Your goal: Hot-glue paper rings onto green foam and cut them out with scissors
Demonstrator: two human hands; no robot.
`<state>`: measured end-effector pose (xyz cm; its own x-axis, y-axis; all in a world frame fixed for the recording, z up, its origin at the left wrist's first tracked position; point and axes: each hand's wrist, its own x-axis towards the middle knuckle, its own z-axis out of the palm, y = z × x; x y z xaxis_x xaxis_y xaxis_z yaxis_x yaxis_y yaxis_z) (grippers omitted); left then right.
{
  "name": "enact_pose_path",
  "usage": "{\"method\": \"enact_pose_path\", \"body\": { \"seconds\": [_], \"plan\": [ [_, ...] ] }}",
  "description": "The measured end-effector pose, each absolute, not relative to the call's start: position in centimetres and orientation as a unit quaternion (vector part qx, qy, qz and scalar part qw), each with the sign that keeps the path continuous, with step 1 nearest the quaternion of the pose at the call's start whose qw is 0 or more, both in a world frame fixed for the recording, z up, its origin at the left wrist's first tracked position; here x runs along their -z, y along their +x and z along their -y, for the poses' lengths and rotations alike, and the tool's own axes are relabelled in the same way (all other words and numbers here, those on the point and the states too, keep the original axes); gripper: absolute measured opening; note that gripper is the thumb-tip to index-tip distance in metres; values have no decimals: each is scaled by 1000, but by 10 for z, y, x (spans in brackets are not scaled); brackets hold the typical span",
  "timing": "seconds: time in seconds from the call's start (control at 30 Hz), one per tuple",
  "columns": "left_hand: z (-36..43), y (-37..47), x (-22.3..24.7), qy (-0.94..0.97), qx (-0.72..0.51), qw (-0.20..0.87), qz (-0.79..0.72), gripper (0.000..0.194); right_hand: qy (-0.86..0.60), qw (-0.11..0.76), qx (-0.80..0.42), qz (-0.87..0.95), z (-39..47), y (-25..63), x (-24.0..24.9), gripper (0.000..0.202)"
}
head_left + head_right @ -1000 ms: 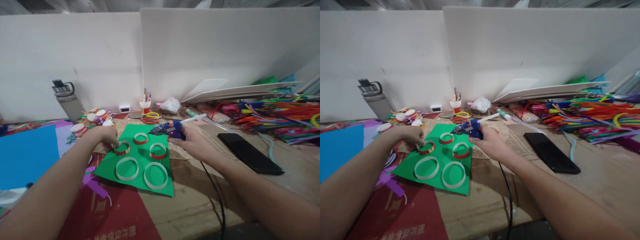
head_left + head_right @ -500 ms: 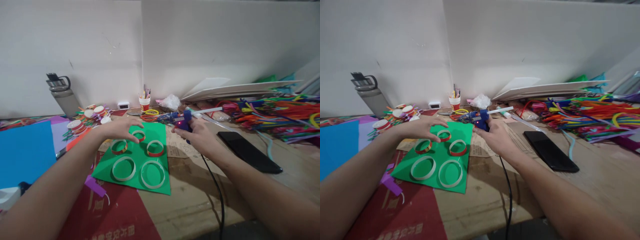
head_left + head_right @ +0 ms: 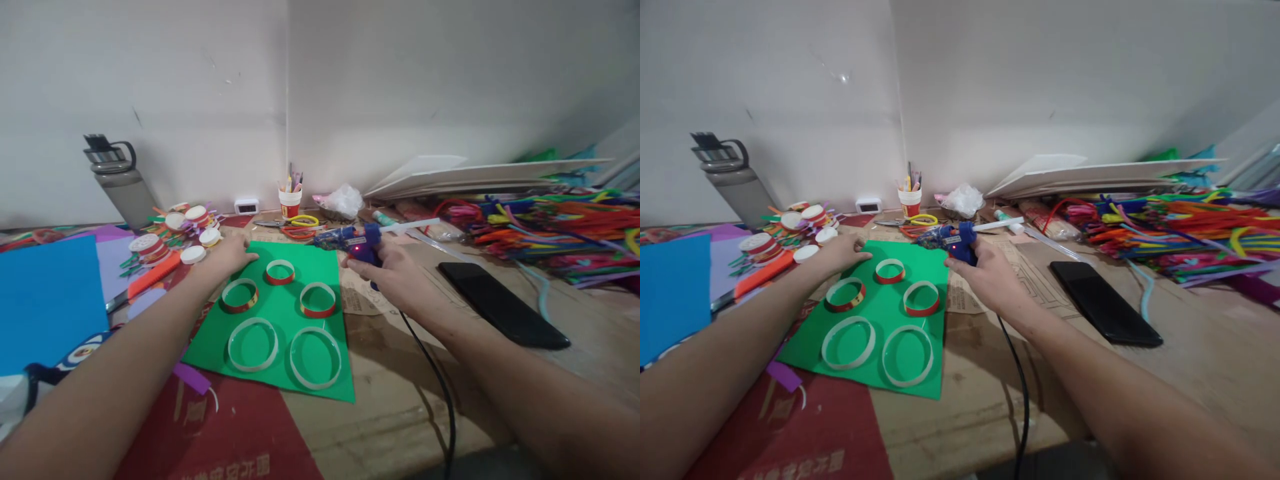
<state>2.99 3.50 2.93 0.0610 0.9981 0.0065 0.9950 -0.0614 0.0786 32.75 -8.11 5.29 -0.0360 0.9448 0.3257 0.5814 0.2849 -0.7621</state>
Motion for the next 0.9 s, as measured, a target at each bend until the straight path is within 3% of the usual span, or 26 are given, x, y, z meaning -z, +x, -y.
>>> {"method": "enact_pose_path", "body": {
  "seconds": [0.27, 0.43, 0.7, 0.9],
  "plan": [
    [-41, 32, -22, 763, 8, -12, -646, 57, -586, 398, -207, 674, 86, 324, -53, 26],
    [-34, 27, -23, 761, 52, -22, -646, 51, -573, 400, -218, 681, 84, 326, -51, 28],
    [-17, 28, -51, 720, 145, -50, -677, 61, -540, 419, -219, 697, 80, 328, -45, 27],
    [-4, 37, -74, 761, 24, -36, -648, 47, -526, 428, -208, 705, 81, 328, -44, 28]
  ]
}}
